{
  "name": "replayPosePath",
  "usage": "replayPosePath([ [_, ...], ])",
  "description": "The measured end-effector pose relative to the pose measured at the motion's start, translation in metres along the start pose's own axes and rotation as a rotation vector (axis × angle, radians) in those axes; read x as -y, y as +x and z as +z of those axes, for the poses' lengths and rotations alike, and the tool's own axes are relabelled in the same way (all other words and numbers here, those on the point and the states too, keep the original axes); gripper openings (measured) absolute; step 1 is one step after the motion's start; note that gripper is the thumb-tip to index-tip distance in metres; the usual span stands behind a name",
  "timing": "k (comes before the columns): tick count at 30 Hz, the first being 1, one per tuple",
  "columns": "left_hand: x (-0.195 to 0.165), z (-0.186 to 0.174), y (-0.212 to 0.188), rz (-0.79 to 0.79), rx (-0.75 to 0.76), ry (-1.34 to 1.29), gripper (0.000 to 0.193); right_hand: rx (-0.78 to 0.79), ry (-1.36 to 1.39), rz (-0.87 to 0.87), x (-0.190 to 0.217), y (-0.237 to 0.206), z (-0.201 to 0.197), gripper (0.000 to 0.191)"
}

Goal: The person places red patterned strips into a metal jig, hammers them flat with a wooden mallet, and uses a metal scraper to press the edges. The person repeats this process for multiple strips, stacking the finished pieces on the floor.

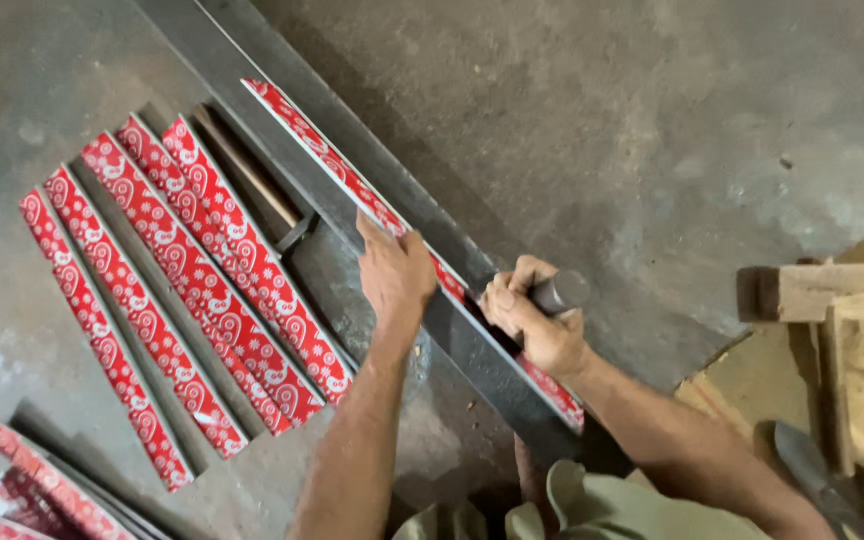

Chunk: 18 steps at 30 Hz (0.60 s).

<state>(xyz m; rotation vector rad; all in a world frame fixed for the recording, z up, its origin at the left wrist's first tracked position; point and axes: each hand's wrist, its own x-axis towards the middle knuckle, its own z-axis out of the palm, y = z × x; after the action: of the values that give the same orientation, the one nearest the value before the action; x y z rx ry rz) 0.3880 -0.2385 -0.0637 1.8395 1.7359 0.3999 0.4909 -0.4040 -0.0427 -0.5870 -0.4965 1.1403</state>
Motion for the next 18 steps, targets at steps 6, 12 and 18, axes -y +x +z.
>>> replayPosePath([
  [6,0.010,-0.021,0.082,0.298,-0.211,-0.106,0.068,0.037,-0.049,-0.019,0.001,0.007,-0.004,0.027],
  [12,0.002,-0.015,0.056,-0.051,0.044,0.047,0.071,0.107,-0.077,-0.106,0.023,-0.001,0.017,0.025],
  [18,-0.019,-0.023,0.019,-0.082,0.074,0.045,0.070,-0.009,-0.020,-0.025,0.018,0.006,0.020,0.024],
])
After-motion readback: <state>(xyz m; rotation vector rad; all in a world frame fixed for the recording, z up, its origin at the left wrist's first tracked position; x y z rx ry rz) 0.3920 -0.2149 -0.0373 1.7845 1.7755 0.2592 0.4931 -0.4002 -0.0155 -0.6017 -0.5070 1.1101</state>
